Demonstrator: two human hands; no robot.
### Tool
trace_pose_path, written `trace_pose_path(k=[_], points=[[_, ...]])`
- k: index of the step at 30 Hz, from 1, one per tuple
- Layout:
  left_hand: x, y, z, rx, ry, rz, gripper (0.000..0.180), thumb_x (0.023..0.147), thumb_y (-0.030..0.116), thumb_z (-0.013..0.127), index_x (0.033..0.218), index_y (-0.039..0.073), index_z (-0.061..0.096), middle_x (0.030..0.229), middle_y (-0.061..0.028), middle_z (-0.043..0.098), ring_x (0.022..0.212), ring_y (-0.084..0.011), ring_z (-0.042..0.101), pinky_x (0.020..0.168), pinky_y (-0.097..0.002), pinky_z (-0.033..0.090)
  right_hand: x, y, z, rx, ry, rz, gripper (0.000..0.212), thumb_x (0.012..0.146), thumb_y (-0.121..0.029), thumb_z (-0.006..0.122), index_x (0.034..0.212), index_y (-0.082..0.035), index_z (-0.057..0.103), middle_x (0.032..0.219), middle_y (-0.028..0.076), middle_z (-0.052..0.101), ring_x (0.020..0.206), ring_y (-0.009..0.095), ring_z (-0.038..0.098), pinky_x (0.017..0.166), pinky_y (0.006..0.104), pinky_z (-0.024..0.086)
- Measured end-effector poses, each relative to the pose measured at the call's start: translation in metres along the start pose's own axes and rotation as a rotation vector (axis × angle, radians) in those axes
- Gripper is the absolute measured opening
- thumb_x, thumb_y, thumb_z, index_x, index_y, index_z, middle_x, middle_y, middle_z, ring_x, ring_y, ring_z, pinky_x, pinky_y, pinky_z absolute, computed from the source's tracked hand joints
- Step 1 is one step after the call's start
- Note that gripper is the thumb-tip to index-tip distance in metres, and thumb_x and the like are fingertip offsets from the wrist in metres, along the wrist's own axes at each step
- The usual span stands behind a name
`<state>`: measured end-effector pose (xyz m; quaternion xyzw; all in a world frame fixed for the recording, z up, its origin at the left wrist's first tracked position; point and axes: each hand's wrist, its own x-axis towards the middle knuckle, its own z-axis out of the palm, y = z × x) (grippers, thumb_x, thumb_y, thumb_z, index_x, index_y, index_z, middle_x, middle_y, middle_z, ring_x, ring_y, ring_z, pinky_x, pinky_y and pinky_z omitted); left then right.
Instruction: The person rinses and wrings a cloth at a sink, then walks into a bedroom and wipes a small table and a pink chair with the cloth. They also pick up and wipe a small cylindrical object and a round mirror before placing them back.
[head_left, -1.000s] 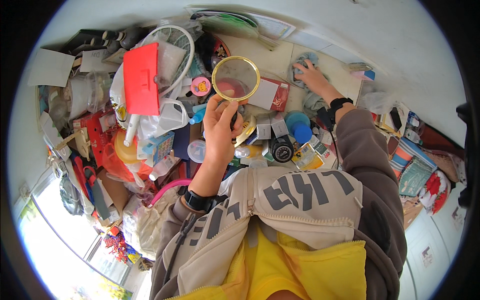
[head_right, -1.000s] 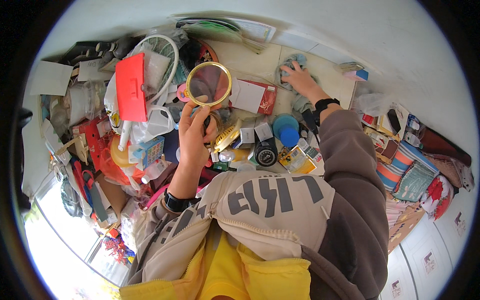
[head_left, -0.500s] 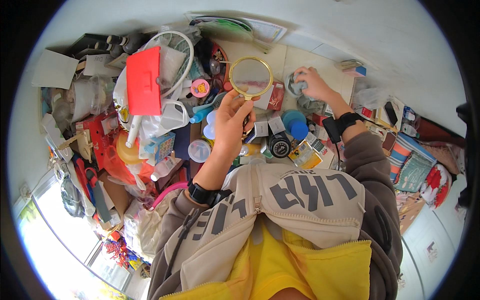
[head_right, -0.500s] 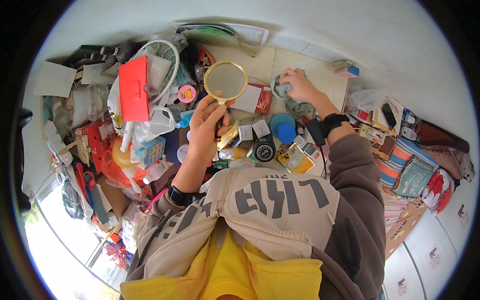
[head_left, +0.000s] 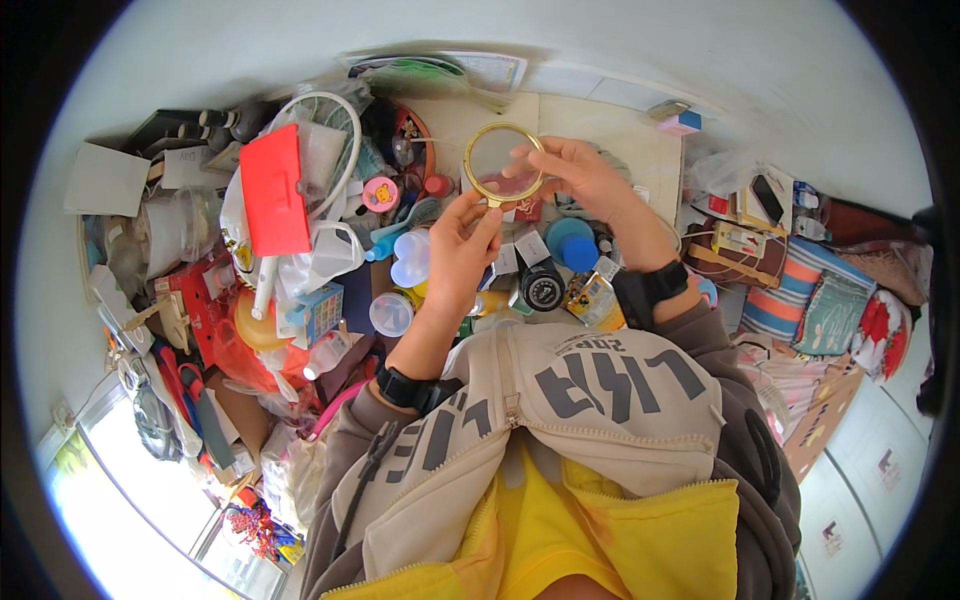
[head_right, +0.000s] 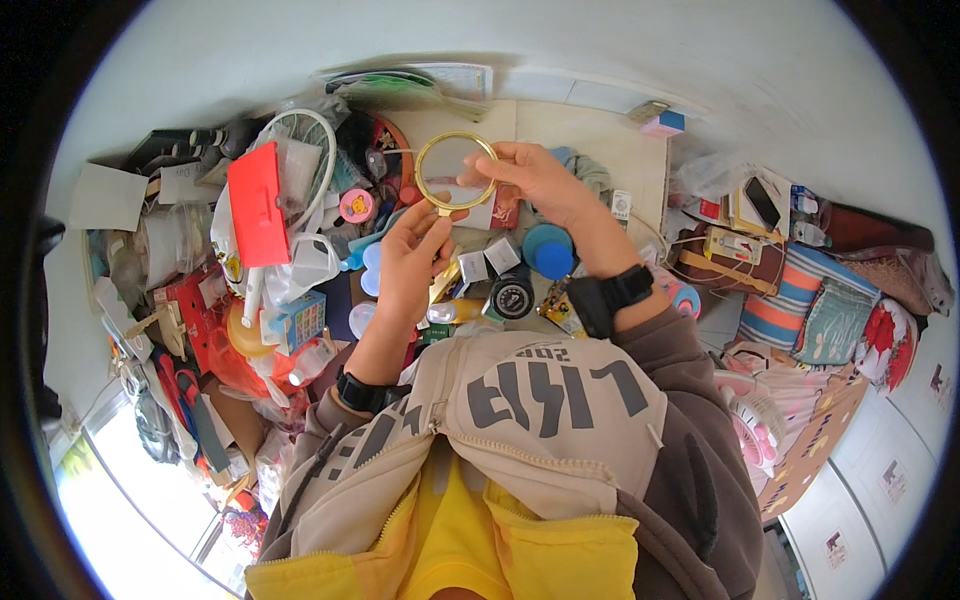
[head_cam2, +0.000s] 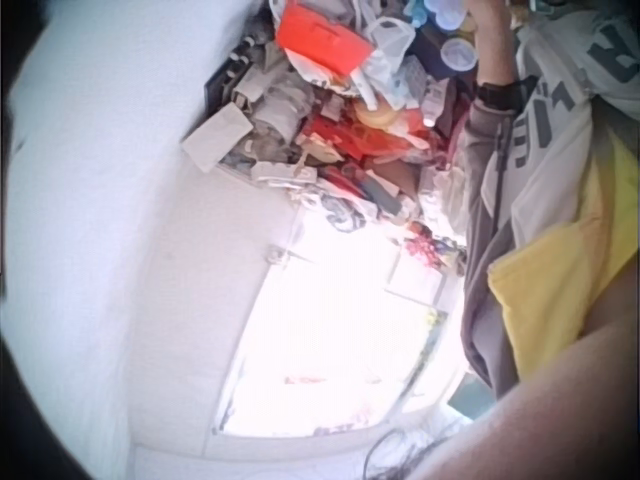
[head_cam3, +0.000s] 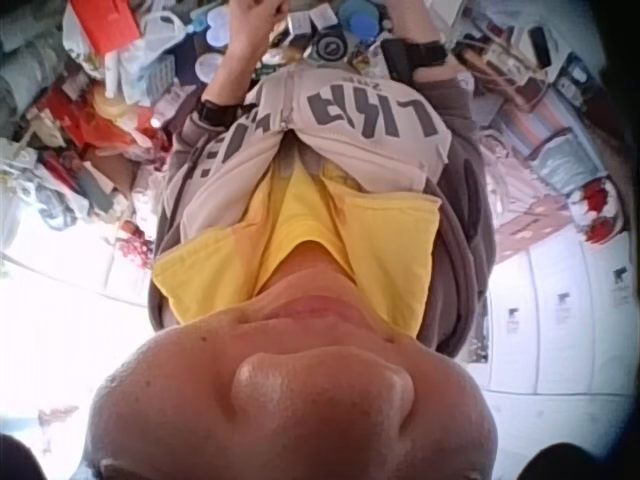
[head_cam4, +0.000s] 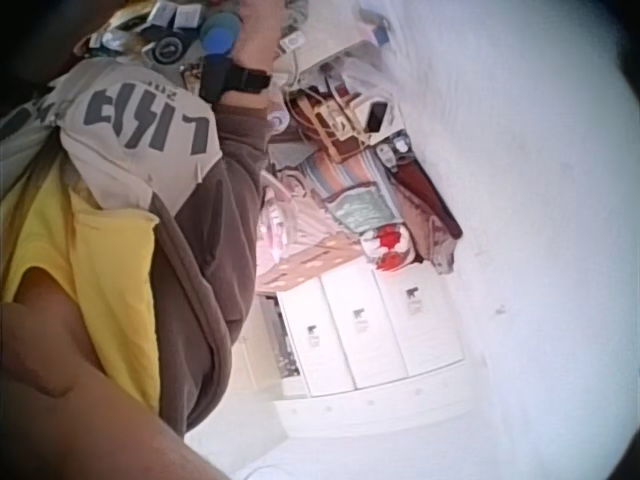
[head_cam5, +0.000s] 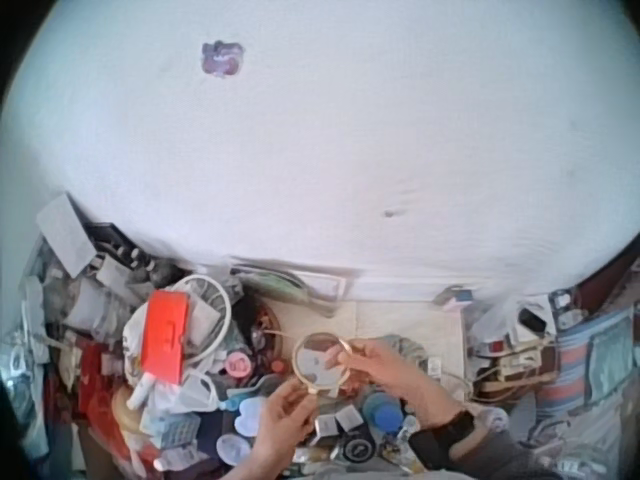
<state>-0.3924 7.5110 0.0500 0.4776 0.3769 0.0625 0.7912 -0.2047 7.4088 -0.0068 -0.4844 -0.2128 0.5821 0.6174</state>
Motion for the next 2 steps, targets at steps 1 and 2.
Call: trace_pose_path(k=[1, 2], points=[[0.0006, 0.0006, 0.0007, 0.036, -0.012, -0.007, 0.039, 0.094, 0.005, 0.054, 0.131, 0.000, 0.045, 0.115, -0.0108, 0.062, 0.066, -0.0045, 0.046, 0.049, -0.0179, 0.035, -0.0006, 0.0002, 0.0063, 0.069, 0.115, 0.007, 0.041, 0.092, -0.037, 0.062, 0.111, 0.000, 0.063, 0.098, 0.010, 0.069, 0.082, 0.011, 0.064, 0.068, 0.0216, 0.050], [0.0011, 0.0012, 0.0009, 0.071, -0.021, -0.013, 0.039, 0.094, 0.005, 0.053, 0.132, 0.000, 0.045, 0.119, -0.0132, 0.062, 0.065, -0.0049, 0.046, 0.049, -0.0186, 0.035, -0.0018, 0.0029, 0.0136, 0.157, 0.198, -0.017, 0.042, 0.090, -0.036, 0.065, 0.113, -0.001, 0.062, 0.098, 0.010, 0.070, 0.081, 0.012, 0.064, 0.067, 0.0222, 0.051]])
